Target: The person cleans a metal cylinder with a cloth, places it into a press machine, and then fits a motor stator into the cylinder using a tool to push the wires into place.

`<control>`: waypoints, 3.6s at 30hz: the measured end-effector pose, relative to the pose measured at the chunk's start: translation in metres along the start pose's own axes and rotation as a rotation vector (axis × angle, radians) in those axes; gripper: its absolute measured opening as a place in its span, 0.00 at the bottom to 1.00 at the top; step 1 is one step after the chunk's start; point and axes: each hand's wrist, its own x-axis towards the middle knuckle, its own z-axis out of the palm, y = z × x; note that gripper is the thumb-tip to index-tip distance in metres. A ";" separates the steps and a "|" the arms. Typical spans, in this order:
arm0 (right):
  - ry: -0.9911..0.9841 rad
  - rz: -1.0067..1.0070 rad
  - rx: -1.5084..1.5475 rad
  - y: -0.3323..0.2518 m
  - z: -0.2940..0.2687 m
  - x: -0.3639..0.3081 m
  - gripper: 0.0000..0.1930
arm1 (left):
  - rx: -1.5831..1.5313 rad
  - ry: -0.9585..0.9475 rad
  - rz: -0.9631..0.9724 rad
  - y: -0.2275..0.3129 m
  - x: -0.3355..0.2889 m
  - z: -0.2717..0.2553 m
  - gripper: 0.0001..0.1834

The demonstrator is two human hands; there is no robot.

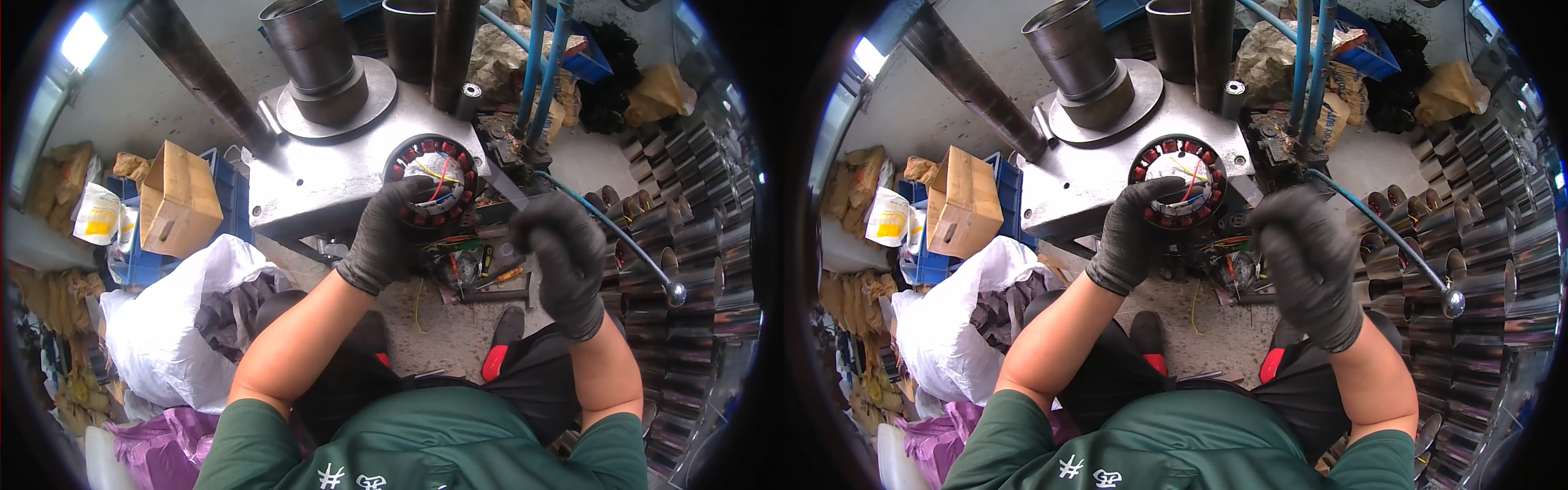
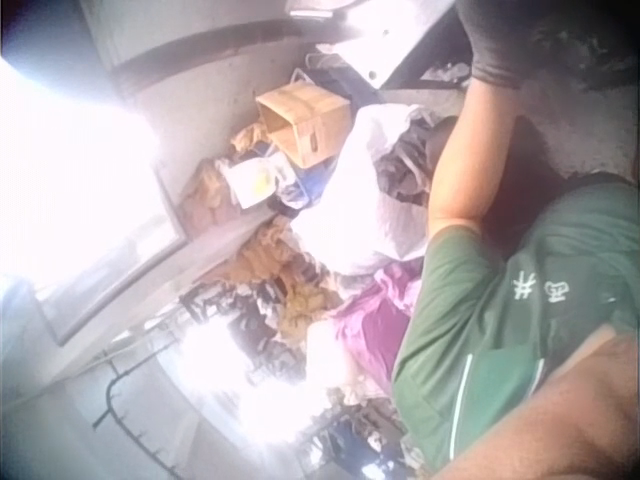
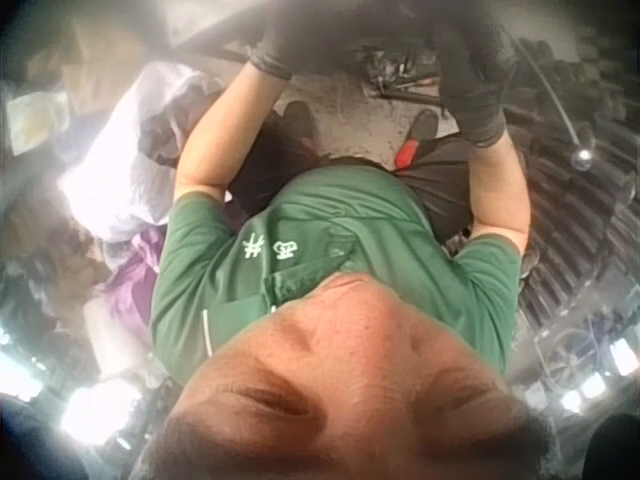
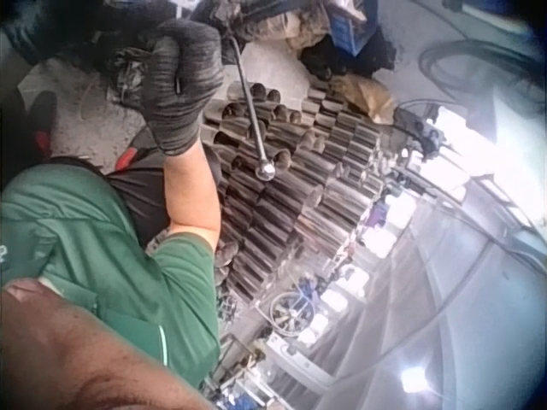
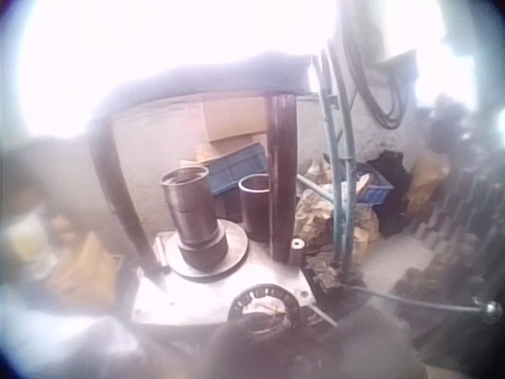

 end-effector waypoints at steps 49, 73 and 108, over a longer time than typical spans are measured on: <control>0.156 0.533 0.251 0.081 -0.013 0.010 0.18 | 1.279 0.272 0.662 0.057 0.025 -0.048 0.35; 0.028 -0.127 -0.746 0.196 0.014 0.064 0.13 | 1.610 0.236 0.470 0.090 0.027 -0.063 0.45; -0.401 1.244 -1.285 0.448 -0.027 -0.271 0.15 | 1.512 0.223 0.528 0.075 0.045 -0.057 0.49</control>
